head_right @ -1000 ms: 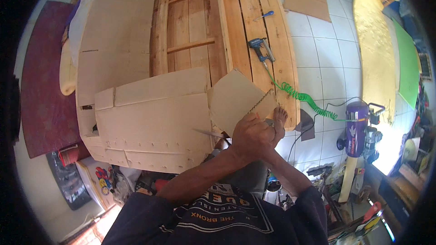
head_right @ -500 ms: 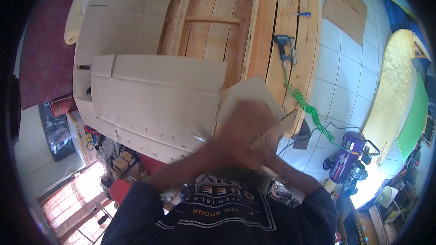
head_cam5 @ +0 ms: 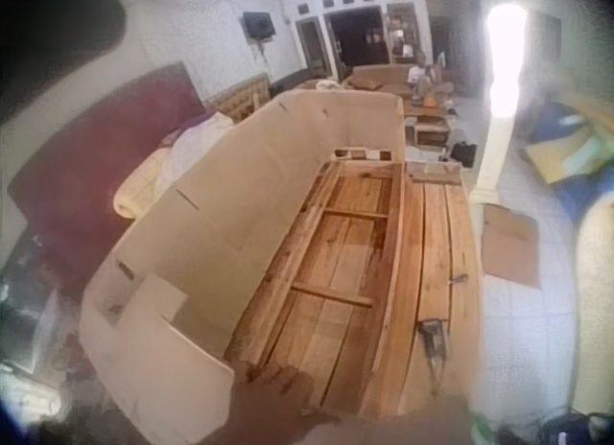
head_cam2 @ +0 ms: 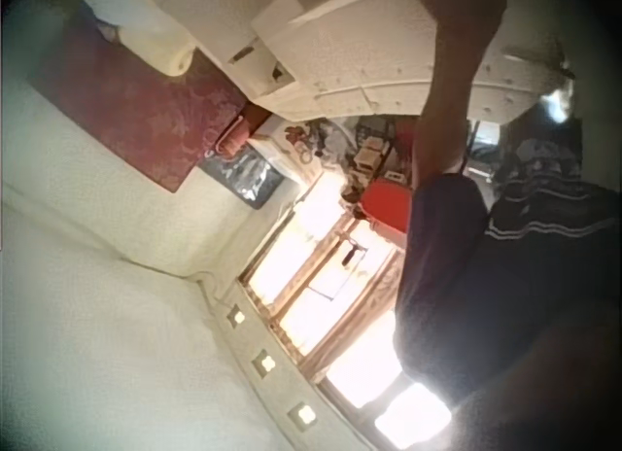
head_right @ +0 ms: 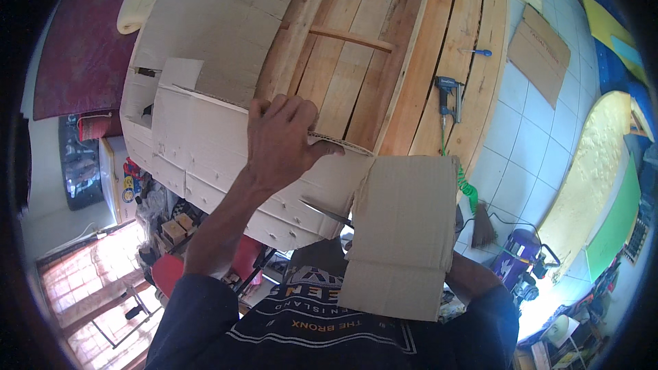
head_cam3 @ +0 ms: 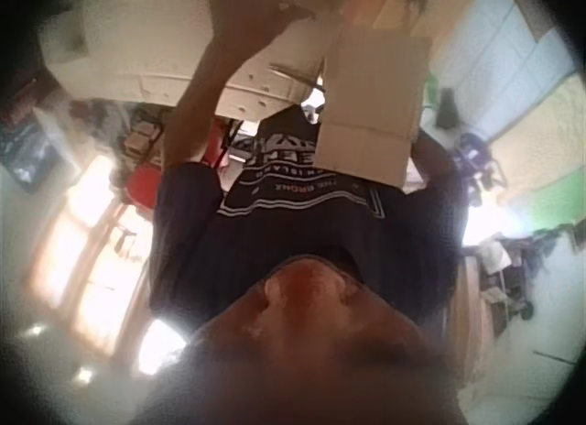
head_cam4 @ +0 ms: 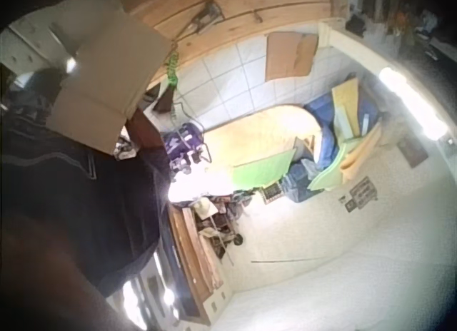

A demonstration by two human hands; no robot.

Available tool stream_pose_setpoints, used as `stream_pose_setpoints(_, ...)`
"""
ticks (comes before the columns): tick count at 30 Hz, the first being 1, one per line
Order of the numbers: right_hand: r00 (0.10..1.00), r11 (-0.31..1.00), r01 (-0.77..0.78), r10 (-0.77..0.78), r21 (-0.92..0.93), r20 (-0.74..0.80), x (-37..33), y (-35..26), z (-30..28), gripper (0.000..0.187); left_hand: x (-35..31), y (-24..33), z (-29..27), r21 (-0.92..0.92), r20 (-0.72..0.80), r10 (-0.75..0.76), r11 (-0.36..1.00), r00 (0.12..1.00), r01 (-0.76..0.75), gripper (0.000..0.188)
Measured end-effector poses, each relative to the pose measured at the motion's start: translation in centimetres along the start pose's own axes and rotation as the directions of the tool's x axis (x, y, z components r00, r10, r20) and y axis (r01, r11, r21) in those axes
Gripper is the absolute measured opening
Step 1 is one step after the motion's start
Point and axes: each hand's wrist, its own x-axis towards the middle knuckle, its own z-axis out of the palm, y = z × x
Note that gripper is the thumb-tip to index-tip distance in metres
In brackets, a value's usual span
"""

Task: The person assembles a wooden structure by cutting cardboard pieces with scissors and attaching them to the frame using a pneumatic nail gun. The person repeatedly positions and fastens cardboard sections to the wooden frame.

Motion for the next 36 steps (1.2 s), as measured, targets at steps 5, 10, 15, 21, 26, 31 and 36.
stream_pose_setpoints(5,0.999,0.999,0.032,-0.032,-0.018,-0.003,2.0,-0.9,-0.1,0.061,-0.6,-0.1,0.5,-0.033,-0.067,-0.013,0.999,0.998,0.011,0.060)
stream_pose_setpoints(10,0.998,0.997,0.065,-0.065,-0.034,0.018,3.2,-1.1,-0.5,0.062,-0.5,0.3,0.0,-0.087,-0.035,-0.062,0.995,0.997,0.059,0.058)
stream_pose_setpoints(15,0.995,0.994,0.083,-0.079,-0.067,0.055,3.6,-1.4,-0.7,0.063,-0.9,0.1,0.3,-0.088,0.000,-0.084,0.993,0.996,0.084,0.056)
stream_pose_setpoints(21,0.995,0.995,0.077,-0.073,-0.060,0.069,3.4,-1.1,-1.2,0.064,-2.4,1.0,1.0,0.020,-0.024,0.019,1.000,1.000,-0.018,0.089)
stream_pose_setpoints(26,0.991,0.991,0.095,-0.086,-0.090,0.103,2.6,-0.3,-1.5,0.065,-1.4,0.8,2.8,-0.149,0.590,0.276,0.961,0.759,-0.234,0.116)
stream_pose_setpoints(31,0.979,0.971,0.165,-0.141,-0.170,0.147,1.3,-0.5,-1.6,0.066,-1.2,1.5,6.9,0.155,0.744,0.014,0.969,0.668,-0.193,0.103)
stream_pose_setpoints(36,0.994,0.997,-0.078,0.078,-0.005,0.076,1.6,-1.7,-2.7,0.080,-2.5,1.5,8.3,0.358,0.663,0.007,0.875,0.748,-0.326,0.073)
